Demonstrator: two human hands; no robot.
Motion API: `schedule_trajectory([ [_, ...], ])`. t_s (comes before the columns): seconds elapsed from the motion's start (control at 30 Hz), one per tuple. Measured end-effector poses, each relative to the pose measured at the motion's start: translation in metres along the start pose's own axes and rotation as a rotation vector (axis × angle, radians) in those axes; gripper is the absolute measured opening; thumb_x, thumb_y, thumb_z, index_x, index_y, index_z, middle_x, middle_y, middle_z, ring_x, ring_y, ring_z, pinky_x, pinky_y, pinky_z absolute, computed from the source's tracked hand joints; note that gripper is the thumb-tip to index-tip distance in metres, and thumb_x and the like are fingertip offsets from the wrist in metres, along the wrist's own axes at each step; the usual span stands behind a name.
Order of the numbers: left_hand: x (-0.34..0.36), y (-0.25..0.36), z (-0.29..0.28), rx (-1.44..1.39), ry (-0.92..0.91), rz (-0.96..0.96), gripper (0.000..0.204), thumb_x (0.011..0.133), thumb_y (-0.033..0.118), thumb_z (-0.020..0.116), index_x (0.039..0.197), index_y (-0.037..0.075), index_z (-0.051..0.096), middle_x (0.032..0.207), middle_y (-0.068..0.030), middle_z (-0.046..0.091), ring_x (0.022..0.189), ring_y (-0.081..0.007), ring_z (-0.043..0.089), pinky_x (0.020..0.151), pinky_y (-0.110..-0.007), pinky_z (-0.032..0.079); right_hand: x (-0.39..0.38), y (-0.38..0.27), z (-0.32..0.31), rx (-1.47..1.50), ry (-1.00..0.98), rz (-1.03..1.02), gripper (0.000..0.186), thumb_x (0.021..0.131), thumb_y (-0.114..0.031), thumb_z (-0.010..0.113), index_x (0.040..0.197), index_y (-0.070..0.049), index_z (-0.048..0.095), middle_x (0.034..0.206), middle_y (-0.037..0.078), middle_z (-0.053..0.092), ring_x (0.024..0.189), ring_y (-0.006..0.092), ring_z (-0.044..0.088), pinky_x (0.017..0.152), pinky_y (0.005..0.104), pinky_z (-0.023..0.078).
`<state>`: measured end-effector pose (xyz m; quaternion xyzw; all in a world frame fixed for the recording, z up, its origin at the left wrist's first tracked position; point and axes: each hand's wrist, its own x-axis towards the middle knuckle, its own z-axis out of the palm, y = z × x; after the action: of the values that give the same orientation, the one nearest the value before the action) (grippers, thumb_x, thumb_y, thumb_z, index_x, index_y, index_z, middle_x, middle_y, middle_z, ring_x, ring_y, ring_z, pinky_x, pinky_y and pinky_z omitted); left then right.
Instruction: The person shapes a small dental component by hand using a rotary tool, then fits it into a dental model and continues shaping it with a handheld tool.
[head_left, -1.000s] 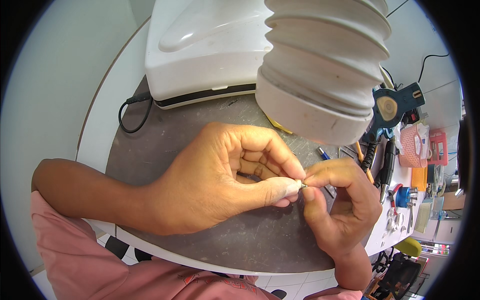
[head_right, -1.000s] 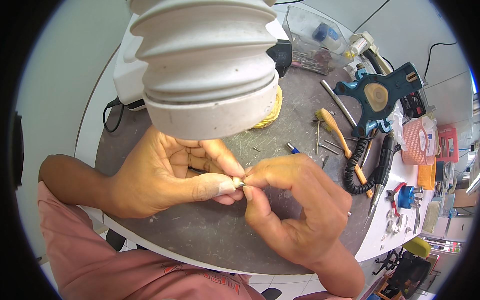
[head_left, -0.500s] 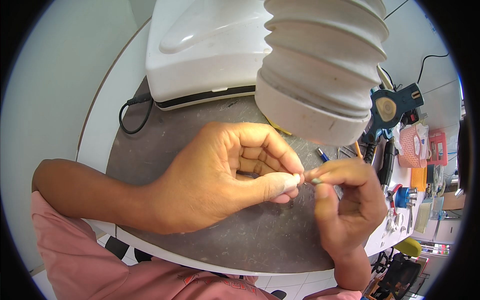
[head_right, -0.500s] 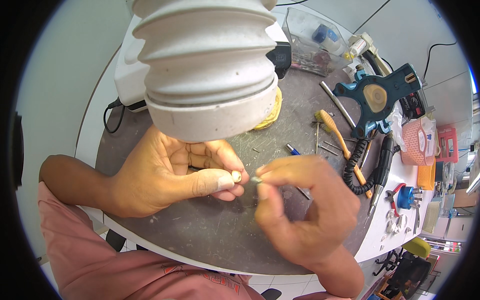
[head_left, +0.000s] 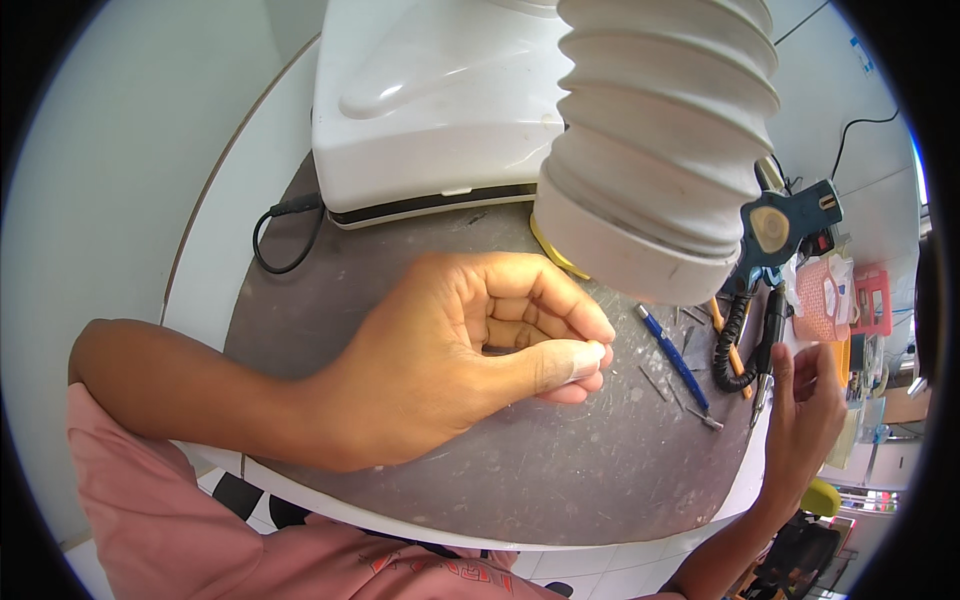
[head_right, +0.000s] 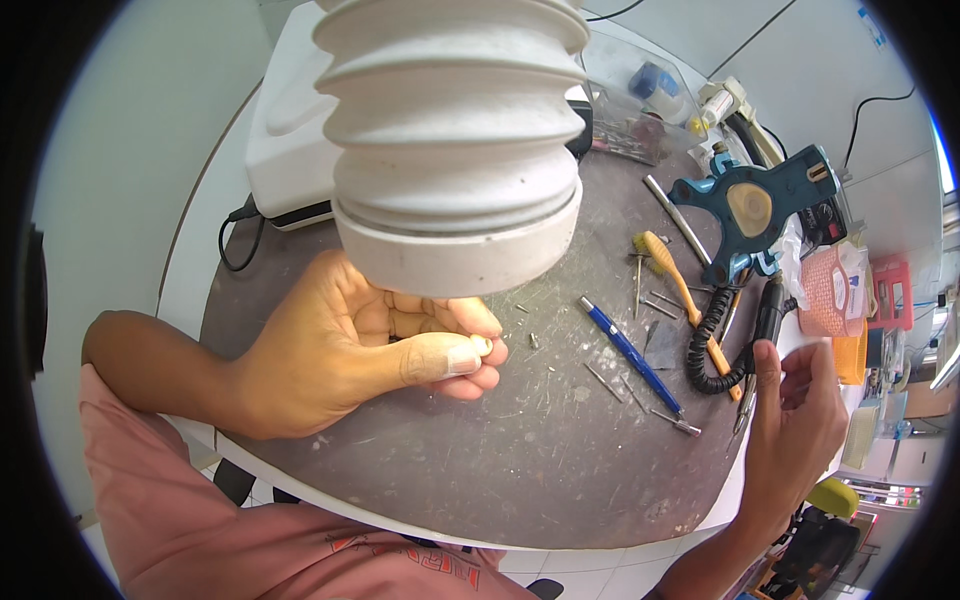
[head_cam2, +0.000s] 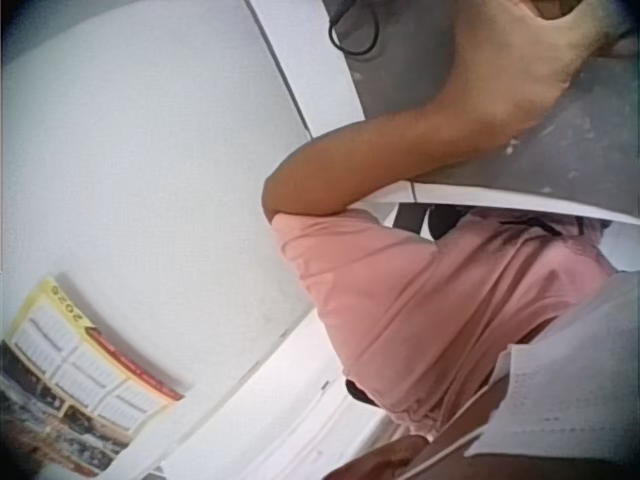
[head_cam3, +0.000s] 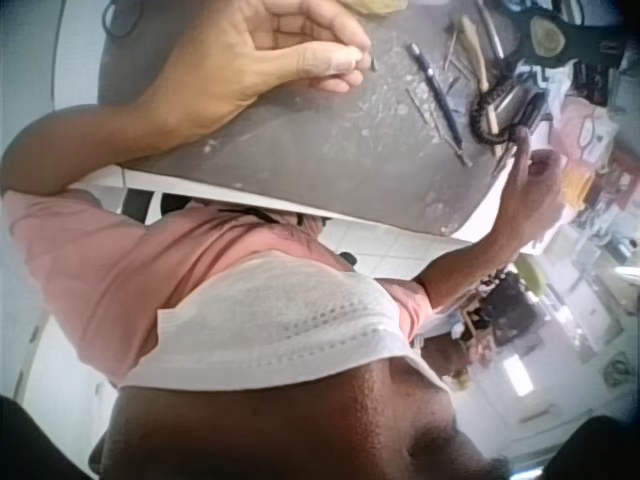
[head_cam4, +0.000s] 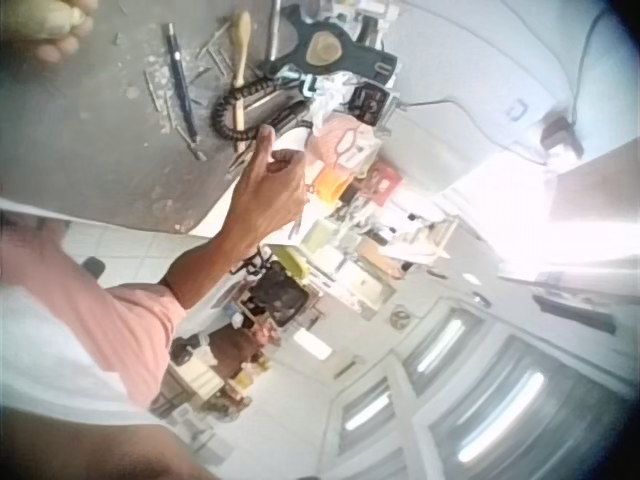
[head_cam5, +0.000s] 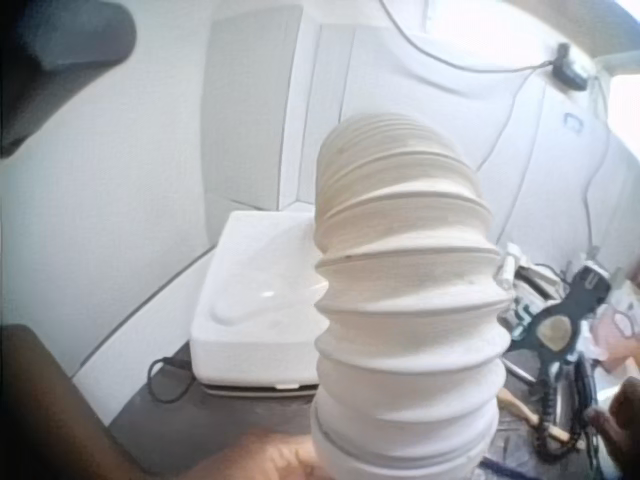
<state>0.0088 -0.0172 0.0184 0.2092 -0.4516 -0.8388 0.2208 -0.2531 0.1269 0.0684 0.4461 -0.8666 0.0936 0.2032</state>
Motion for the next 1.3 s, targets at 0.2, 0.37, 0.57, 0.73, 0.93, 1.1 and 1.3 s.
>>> schedule_trajectory([
  [0.2, 0.001, -0.004, -0.006, -0.007, -0.031, 0.043, 0.014, 0.087, 0.000, 0.062, 0.099, -0.005, 0.059, 0.097, -0.0143, 0.063, 0.087, -0.0182, 0.064, 0.077, -0.030, 0.058, 0.011, 0.041, 0.021, 0.003, -0.346, 0.120, 0.055, 0.088, -0.044, 0.063, 0.060, 0.000, 0.045, 0.052, 0.003, 0.040, 0.050, 0.0117, 0.036, 0.048, 0.0318, 0.028],
  [0.37, 0.000, -0.007, -0.008, -0.036, -0.030, 0.050, 0.015, 0.086, 0.001, 0.063, 0.100, -0.004, 0.059, 0.098, -0.0138, 0.063, 0.089, -0.0187, 0.064, 0.078, -0.031, 0.058, 0.003, 0.095, 0.043, 0.574, -0.289, 0.235, 0.042, 0.093, -0.039, 0.055, 0.064, -0.008, 0.049, 0.058, -0.005, 0.041, 0.050, 0.0047, 0.032, 0.045, 0.0251, 0.022],
  [0.57, 0.001, -0.004, -0.003, -0.088, 0.022, 0.023, 0.031, 0.086, 0.000, 0.063, 0.115, -0.004, 0.054, 0.104, -0.0145, 0.063, 0.093, -0.0192, 0.065, 0.080, -0.032, 0.058, -0.020, 0.075, 0.015, 1.991, -0.143, 0.470, 0.028, 0.097, -0.029, 0.052, 0.090, -0.003, 0.042, 0.064, -0.002, 0.039, 0.042, 0.0052, 0.029, 0.035, 0.0209, 0.024],
  [0.73, 0.000, 0.002, -0.009, -0.083, 0.066, -0.026, 0.034, 0.086, -0.004, 0.061, 0.118, -0.004, 0.050, 0.107, -0.0148, 0.063, 0.094, -0.0198, 0.065, 0.082, -0.032, 0.057, -0.028, -0.033, 0.020, 2.325, -0.394, 0.527, 0.028, 0.096, -0.029, 0.051, 0.088, -0.004, 0.042, 0.061, 0.001, 0.035, 0.046, 0.0079, 0.034, 0.039, 0.0220, 0.033],
  [0.93, 0.003, -0.001, -0.008, -0.108, 0.044, -0.025, 0.035, 0.086, -0.006, 0.059, 0.119, -0.005, 0.048, 0.107, -0.0162, 0.063, 0.095, -0.0208, 0.065, 0.083, -0.032, 0.057, -0.021, -0.040, 0.007, 2.428, -0.557, 0.446, 0.024, 0.095, -0.026, 0.050, 0.084, -0.006, 0.041, 0.060, 0.001, 0.034, 0.045, 0.0089, 0.033, 0.040, 0.0233, 0.031],
  [1.1, 0.001, 0.003, -0.003, -0.062, 0.101, -0.070, 0.030, 0.087, -0.004, 0.060, 0.115, -0.005, 0.051, 0.103, -0.0156, 0.064, 0.092, -0.0198, 0.065, 0.081, -0.030, 0.057, -0.010, 0.003, 0.019, 2.553, -0.296, 0.542, 0.025, 0.096, -0.019, 0.048, 0.075, -0.010, 0.037, 0.057, -0.004, 0.027, 0.045, 0.0052, 0.022, 0.042, 0.0228, 0.019],
  [1.3, 0.003, 0.000, -0.001, -0.054, 0.106, 0.003, 0.024, 0.088, 0.000, 0.061, 0.111, -0.005, 0.053, 0.098, -0.0130, 0.062, 0.087, -0.0162, 0.064, 0.077, -0.026, 0.055, -0.011, 0.011, 0.013, 2.450, -0.039, 0.291, 0.023, 0.096, -0.019, 0.051, 0.078, -0.007, 0.044, 0.060, -0.002, 0.032, 0.050, 0.0054, 0.033, 0.044, 0.0209, 0.028],
])
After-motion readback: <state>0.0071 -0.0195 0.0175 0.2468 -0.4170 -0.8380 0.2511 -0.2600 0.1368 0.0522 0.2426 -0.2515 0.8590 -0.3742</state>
